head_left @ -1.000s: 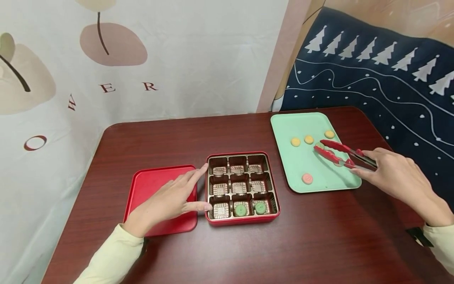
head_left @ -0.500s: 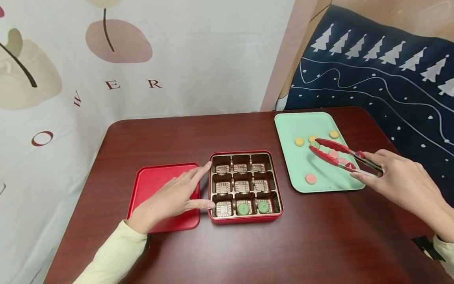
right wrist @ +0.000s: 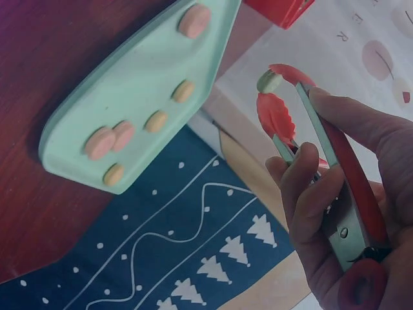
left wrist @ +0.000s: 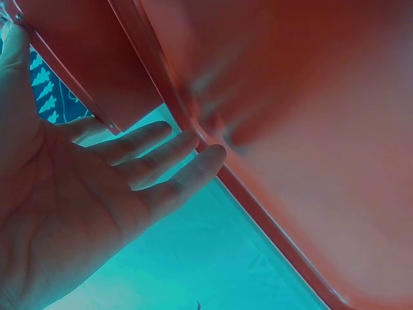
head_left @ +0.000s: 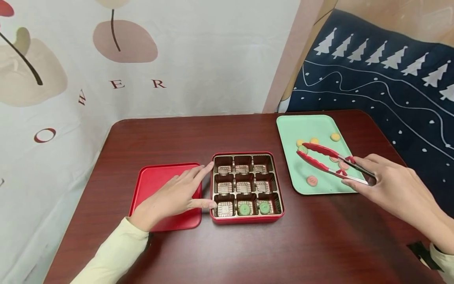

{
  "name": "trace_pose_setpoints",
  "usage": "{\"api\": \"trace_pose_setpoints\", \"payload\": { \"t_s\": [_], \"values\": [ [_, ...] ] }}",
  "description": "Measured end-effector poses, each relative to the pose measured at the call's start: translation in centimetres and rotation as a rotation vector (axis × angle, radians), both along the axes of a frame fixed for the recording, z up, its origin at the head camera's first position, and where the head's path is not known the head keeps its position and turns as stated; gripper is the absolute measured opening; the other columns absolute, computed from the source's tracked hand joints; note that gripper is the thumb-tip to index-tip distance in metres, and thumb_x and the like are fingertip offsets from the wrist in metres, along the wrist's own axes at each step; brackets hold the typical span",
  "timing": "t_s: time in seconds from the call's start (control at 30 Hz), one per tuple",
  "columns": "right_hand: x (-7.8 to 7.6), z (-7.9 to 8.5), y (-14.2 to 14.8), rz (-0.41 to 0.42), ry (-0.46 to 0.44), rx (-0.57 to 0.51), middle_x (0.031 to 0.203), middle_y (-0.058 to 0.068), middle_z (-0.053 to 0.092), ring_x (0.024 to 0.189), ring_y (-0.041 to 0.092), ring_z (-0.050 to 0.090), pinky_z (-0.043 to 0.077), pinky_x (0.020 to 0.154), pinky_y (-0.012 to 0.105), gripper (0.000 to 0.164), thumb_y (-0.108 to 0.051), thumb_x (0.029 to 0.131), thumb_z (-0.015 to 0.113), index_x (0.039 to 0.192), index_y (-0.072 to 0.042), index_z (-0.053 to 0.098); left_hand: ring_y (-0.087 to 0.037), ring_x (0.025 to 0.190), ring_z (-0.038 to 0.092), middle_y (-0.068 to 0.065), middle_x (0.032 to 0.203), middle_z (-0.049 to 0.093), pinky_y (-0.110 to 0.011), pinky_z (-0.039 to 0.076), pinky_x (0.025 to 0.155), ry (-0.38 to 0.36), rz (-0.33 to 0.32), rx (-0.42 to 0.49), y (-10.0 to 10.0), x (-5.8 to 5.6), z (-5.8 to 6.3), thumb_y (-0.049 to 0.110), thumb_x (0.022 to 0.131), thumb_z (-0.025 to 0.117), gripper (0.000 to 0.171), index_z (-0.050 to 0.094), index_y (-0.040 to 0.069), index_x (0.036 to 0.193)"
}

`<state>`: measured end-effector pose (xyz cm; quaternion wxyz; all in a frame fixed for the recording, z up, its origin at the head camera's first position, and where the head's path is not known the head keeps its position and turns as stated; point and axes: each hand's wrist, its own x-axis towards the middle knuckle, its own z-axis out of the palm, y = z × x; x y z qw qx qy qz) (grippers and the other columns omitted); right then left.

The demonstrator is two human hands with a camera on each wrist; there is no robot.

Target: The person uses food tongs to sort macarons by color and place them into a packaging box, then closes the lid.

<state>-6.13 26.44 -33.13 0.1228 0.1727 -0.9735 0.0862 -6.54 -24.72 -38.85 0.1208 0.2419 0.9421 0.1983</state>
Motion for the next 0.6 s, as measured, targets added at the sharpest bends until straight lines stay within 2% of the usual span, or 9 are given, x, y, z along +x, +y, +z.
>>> {"api": "trace_pose_setpoints", "payload": {
  "t_s": [0.27,0.47,0.6],
  "values": [
    [0.5,0.2,-0.8,0.039,0.029,-0.008,0.101,0.008,0.068,0.063,0.015,0.049,0.037,0.051,0.030,0.067,-0.026,0.071,0.102,0.125,0.004,0.077,-0.049,0.150,0.042,-0.026,0.165,0.042,-0.066,0.035,0.120,0.008,-0.008,-0.012,0.0,0.1,0.1,0.070,0.094,0.075,0.114,0.021,0.014,0.176],
    [1.0,0.3,-1.7,0.118,0.083,-0.041,0.092,-0.003,0.060,0.061,0.006,0.039,0.032,0.049,0.027,0.059,-0.019,0.070,0.100,0.122,-0.003,0.080,-0.049,0.154,0.037,-0.026,0.169,0.038,-0.067,0.032,0.122,-0.018,0.010,-0.025,0.1,0.1,0.3,0.072,0.092,0.075,0.115,0.019,0.016,0.177],
    [1.4,0.4,-2.1,0.130,0.077,-0.052,0.097,0.003,0.065,0.061,0.006,0.041,0.032,0.048,0.026,0.062,-0.017,0.070,0.100,0.127,-0.002,0.079,-0.049,0.155,0.035,-0.026,0.170,0.036,-0.067,0.030,0.123,-0.031,0.025,-0.031,0.2,0.1,0.4,0.072,0.092,0.076,0.116,0.019,0.017,0.177]
  ]
}}
